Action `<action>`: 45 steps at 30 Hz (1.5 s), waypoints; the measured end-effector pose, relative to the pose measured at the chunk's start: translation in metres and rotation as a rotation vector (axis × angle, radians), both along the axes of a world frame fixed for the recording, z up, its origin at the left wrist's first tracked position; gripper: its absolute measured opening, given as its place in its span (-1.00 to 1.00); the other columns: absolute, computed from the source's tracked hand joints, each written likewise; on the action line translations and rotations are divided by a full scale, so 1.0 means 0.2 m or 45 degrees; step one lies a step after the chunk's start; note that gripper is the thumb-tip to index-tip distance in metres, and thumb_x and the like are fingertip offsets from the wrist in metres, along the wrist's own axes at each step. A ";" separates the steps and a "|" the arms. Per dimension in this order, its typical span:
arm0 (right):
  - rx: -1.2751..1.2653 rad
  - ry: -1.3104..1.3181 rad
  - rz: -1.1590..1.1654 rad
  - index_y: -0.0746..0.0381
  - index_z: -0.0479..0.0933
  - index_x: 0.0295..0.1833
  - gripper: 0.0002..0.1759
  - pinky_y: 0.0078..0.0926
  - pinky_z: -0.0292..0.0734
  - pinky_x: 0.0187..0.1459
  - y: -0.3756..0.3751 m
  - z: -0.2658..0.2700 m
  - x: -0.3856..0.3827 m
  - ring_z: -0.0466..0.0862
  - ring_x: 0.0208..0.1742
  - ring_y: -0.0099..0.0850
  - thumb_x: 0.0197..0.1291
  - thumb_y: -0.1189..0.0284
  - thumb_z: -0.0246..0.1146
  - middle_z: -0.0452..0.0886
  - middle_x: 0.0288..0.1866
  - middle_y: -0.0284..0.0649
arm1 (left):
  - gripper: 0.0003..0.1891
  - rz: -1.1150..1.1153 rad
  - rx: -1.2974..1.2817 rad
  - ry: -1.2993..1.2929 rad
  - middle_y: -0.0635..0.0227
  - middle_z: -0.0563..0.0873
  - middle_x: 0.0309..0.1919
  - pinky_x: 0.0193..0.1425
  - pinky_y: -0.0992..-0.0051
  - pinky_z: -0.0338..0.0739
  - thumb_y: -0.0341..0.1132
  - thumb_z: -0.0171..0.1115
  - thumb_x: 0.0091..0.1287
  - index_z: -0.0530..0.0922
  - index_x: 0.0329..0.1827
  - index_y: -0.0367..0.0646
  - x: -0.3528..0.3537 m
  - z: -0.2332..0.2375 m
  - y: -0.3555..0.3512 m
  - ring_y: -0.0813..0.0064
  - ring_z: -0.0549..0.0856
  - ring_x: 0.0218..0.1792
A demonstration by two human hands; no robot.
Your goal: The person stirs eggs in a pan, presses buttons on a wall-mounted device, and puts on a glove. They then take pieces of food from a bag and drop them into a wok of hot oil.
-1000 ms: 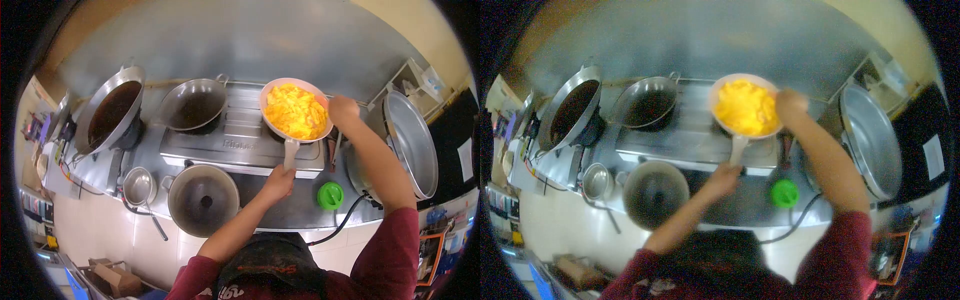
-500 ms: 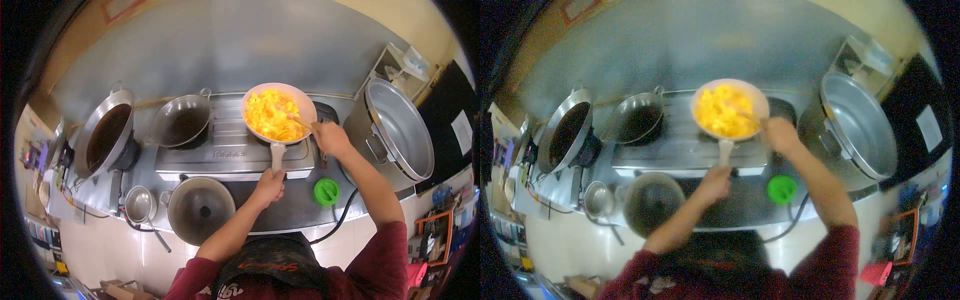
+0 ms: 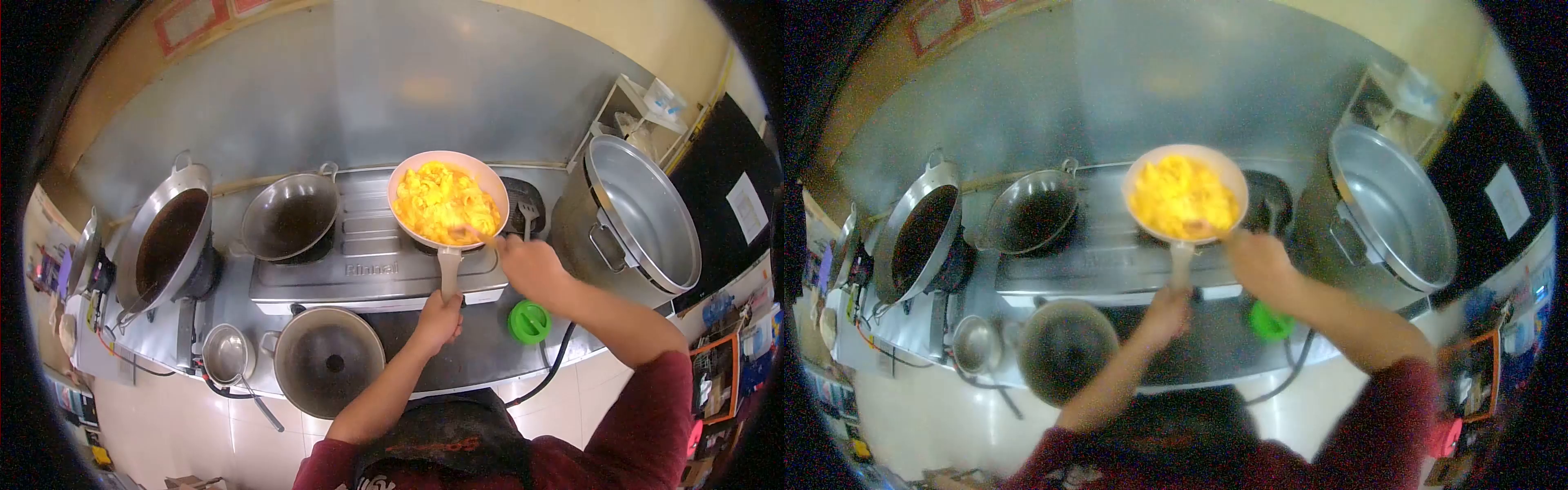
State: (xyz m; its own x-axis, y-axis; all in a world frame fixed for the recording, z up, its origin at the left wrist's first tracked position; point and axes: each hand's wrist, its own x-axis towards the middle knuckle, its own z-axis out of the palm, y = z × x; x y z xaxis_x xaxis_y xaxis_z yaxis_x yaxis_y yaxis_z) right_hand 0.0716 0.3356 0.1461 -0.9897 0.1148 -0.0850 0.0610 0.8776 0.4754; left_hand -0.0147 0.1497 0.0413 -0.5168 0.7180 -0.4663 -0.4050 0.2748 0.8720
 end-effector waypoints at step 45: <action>-0.231 0.272 -0.478 0.14 0.71 -0.01 -0.72 -0.10 0.68 -0.01 0.29 0.49 -0.38 0.75 -0.03 -0.02 0.30 0.36 0.15 0.74 -0.09 0.02 | -0.70 0.031 -0.035 0.052 0.41 0.50 -0.54 -0.69 0.50 0.27 -0.07 0.07 0.54 0.38 -0.09 -0.15 0.00 -0.01 -0.01 0.58 0.45 -0.67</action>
